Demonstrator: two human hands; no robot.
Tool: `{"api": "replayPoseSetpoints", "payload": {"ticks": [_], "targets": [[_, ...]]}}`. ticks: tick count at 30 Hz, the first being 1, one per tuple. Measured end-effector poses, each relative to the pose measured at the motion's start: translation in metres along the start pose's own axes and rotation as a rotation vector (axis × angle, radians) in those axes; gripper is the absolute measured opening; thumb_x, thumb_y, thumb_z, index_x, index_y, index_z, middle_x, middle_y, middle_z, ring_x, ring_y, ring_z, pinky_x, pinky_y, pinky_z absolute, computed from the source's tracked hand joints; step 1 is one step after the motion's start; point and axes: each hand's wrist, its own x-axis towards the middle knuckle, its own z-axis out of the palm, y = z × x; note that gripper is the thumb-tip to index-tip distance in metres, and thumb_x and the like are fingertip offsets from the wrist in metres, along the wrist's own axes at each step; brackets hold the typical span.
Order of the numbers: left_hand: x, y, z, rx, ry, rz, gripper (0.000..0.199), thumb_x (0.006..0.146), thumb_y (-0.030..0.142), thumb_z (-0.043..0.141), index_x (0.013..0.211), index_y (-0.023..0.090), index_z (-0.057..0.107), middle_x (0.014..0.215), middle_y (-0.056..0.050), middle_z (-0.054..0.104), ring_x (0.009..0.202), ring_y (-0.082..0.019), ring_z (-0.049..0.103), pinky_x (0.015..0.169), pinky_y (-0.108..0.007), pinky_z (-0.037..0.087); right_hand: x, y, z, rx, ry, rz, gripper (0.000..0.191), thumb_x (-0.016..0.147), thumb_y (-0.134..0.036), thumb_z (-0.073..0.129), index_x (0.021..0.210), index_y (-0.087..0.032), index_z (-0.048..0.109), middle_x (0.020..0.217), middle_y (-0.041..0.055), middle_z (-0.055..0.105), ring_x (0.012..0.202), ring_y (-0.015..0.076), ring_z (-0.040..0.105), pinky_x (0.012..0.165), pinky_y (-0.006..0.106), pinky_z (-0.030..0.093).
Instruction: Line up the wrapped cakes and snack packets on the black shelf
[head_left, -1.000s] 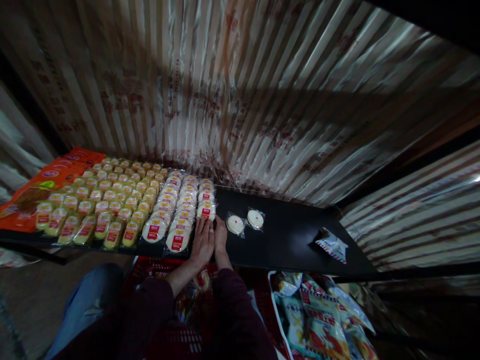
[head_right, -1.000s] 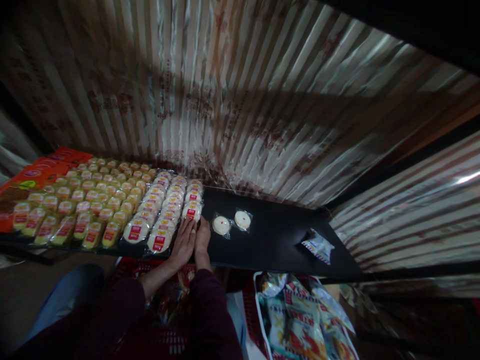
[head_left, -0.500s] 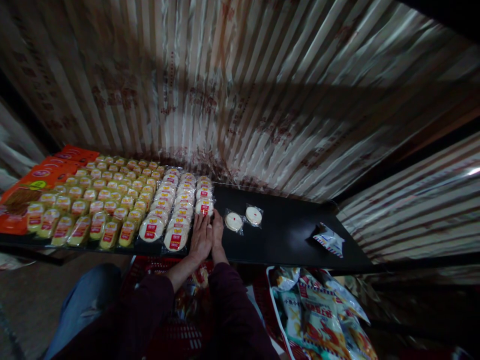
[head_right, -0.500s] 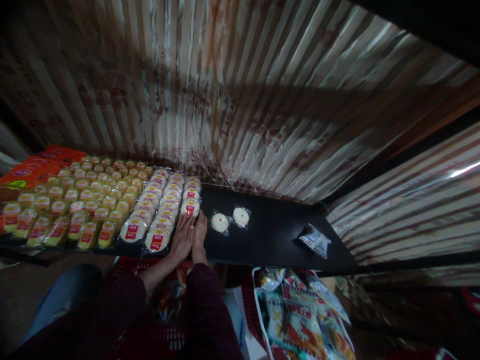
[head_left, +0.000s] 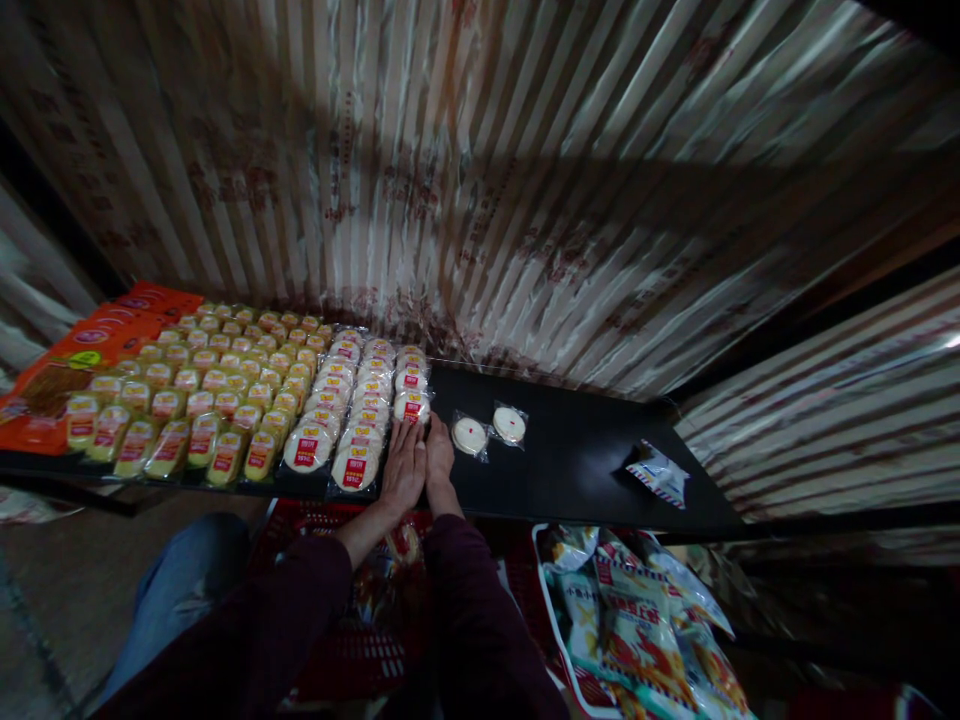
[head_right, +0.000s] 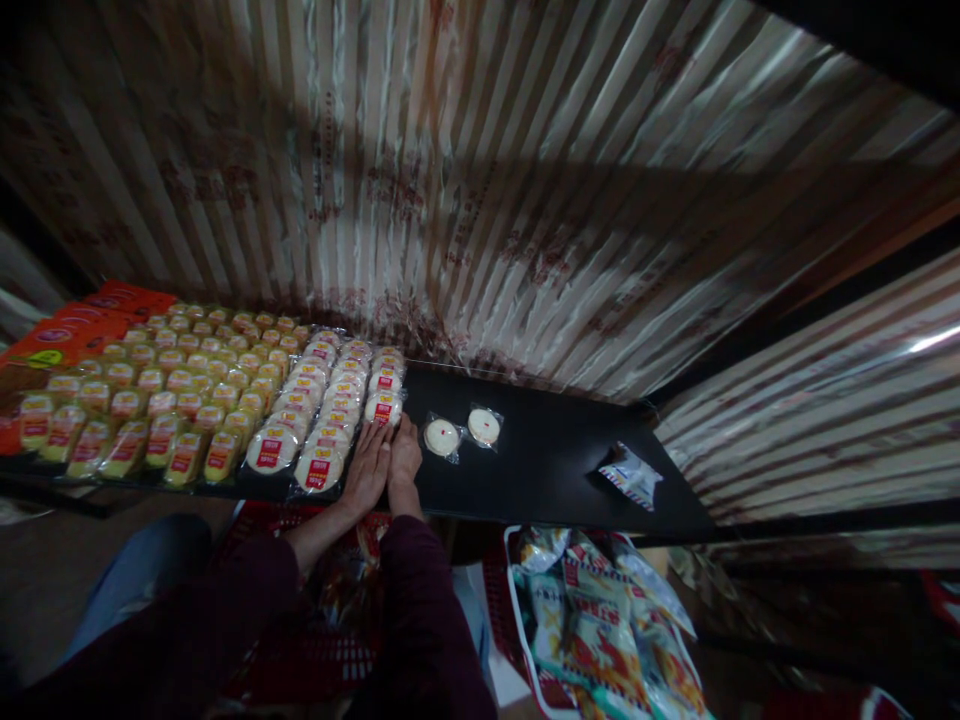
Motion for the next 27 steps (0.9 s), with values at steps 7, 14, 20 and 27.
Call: {"api": "replayPoseSetpoints", "payload": {"ticks": [7, 14, 20, 27], "targets": [[-0.001, -0.006, 0.003, -0.015, 0.005, -0.029, 0.051, 0.095, 0.032, 0.026, 0.137, 0.010, 0.044, 0.149, -0.011, 0.038, 0.143, -0.022, 0.020, 0.118, -0.046, 0.020, 0.003, -0.001, -0.004, -0.133, 0.074, -0.088, 0.041, 0.090, -0.026, 0.041, 0.127, -0.012, 0.053, 0.120, 0.0156, 0.063, 0.113, 0.0242, 0.056, 0.100, 0.036, 0.039], [-0.002, -0.009, 0.004, -0.038, 0.026, -0.025, 0.053, 0.095, 0.035, 0.026, 0.136, 0.007, 0.043, 0.149, -0.015, 0.037, 0.143, -0.022, 0.020, 0.118, -0.044, 0.020, 0.029, -0.006, -0.006, 0.123, 0.022, 0.098, 0.056, 0.090, -0.039, 0.042, 0.138, -0.009, 0.040, 0.122, 0.0165, 0.063, 0.109, 0.0248, 0.062, 0.093, 0.035, 0.045], [-0.004, -0.015, 0.011, -0.007, 0.032, 0.001, 0.050, 0.092, 0.023, 0.031, 0.137, 0.006, 0.042, 0.151, -0.014, 0.033, 0.144, -0.022, 0.016, 0.118, -0.045, 0.020, 0.053, 0.000, -0.001, 0.295, -0.022, 0.197, 0.063, 0.083, -0.048, 0.051, 0.135, -0.011, 0.045, 0.114, 0.0139, 0.068, 0.107, 0.0238, 0.063, 0.093, 0.034, 0.046], [-0.006, -0.020, 0.019, -0.014, 0.060, 0.027, 0.062, 0.077, 0.006, 0.039, 0.139, 0.010, 0.039, 0.152, -0.011, 0.032, 0.144, -0.021, 0.014, 0.118, -0.044, 0.020, 0.057, 0.014, 0.016, 0.483, 0.028, 0.139, 0.048, 0.076, -0.045, 0.058, 0.115, -0.018, 0.061, 0.103, 0.0072, 0.071, 0.093, 0.0190, 0.065, 0.084, 0.030, 0.049]]}}
